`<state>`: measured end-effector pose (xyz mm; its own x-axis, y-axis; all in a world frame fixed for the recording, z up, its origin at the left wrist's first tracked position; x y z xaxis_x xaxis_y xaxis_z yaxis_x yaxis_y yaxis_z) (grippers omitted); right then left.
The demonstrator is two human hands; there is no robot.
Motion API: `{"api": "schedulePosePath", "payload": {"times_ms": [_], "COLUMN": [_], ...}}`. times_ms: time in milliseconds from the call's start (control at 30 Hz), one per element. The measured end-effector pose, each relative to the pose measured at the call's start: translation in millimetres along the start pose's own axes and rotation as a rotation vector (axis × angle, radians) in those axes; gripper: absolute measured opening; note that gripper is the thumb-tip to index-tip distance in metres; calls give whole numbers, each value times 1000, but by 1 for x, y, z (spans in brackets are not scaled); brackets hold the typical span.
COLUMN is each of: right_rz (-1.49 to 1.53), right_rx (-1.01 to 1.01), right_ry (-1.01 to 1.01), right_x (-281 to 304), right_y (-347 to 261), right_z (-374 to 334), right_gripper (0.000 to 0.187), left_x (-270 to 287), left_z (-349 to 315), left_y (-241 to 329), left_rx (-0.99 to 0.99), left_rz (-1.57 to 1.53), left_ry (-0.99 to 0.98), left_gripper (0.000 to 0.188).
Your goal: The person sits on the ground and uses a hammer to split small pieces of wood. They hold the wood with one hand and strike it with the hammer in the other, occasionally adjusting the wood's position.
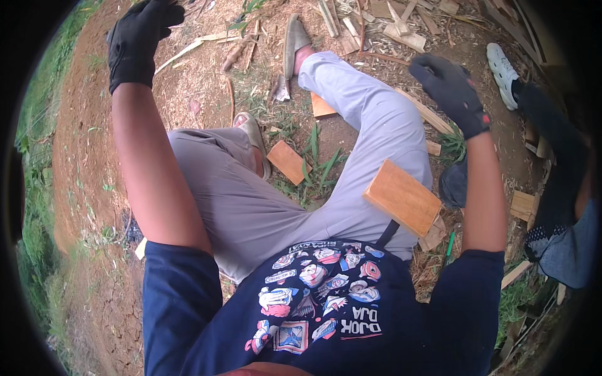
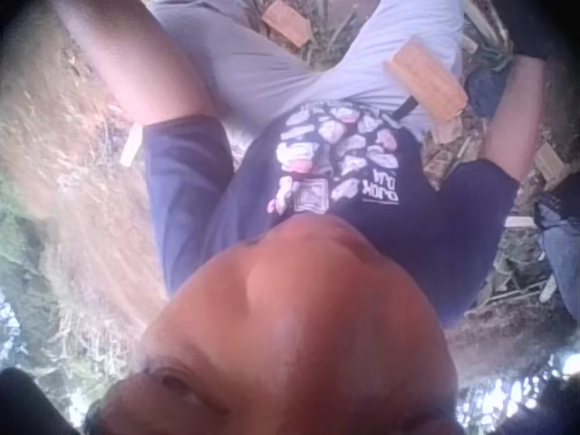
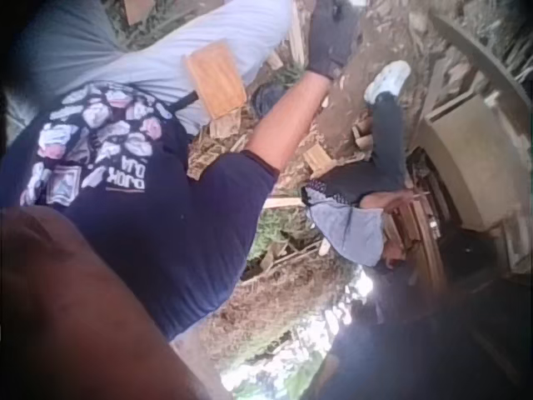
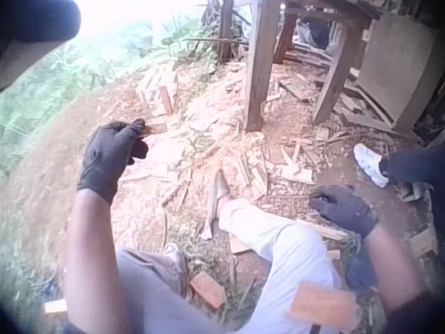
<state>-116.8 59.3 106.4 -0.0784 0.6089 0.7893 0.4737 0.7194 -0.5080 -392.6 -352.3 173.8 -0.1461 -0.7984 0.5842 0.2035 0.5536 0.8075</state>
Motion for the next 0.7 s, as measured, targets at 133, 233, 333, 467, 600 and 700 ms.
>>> {"api": "schedulePosePath", "payload": {"times_ms": [133, 233, 333, 467, 600, 700], "right_rz": [78, -125, -353, -848, -823, -812], "right_rx": [147, 210, 279, 544, 558, 507], "right_ry": [-333, -478, -597, -523, -477, -406], "right_x": [-128, -250, -359, -422, -425, -432], "right_y": [-42, -34, -20, 31, 31, 44], "right_z": [100, 142, 145, 137, 147, 148], "right_gripper": [36, 37, 35, 33, 27, 31], "left_x": [-27, -34, -30, -17, 2, 7], "left_z": [-21, -21, -11, -19, -29, -34], "left_y": [34, 45, 33, 15, -8, -12], "left_rx": [-4, 9, 48, 45, -87, -137], "left_rz": [172, 203, 201, 239, 206, 159], "left_ry": [-15, -44, -44, -53, -119, -117], "left_gripper": [45, 46, 46, 47, 45, 40]}}
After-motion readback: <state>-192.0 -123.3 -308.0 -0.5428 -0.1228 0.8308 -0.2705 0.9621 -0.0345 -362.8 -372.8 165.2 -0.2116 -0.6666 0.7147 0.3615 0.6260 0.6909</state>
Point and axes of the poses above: each hand's wrist, its own z-axis towards the middle knuckle, its own x-axis out of the back of the hand, y = z × x, the point moved 1 cm from there along z, towards the middle knuckle, and after that the axes turned 2 degrees about -y, right-handed, at the moved point
